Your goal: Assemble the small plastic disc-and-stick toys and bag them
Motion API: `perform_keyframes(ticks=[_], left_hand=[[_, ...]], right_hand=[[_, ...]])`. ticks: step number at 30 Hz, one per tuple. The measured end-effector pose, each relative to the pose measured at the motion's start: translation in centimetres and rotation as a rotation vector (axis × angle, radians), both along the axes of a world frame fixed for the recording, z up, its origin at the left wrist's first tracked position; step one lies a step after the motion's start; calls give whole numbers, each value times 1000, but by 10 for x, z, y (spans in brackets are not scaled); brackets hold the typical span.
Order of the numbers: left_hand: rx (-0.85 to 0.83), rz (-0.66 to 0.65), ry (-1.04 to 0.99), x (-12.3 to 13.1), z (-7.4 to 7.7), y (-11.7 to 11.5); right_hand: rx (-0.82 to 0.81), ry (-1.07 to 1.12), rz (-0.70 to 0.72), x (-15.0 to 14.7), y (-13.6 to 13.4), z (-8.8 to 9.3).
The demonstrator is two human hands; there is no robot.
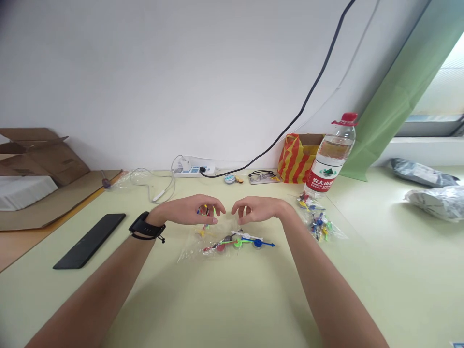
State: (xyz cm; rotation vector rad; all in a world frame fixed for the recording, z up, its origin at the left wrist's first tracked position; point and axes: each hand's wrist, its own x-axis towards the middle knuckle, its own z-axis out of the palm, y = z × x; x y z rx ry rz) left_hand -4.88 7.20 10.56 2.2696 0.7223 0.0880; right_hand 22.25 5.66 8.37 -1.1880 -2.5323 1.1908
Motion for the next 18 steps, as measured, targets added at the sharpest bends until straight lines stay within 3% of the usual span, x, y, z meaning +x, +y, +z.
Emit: perform_keyframes(ticks=[8,14,18], left_hand=[[35,2,-3,0,1,1],[-40,189,-48,2,5,-5],[-157,129,-51,2,7,-7]], right_hand=[[57,131,9,-26,3,-16],[-57,320,-74,-32,-5,-1],[-179,438,-177,-26,-8,7]])
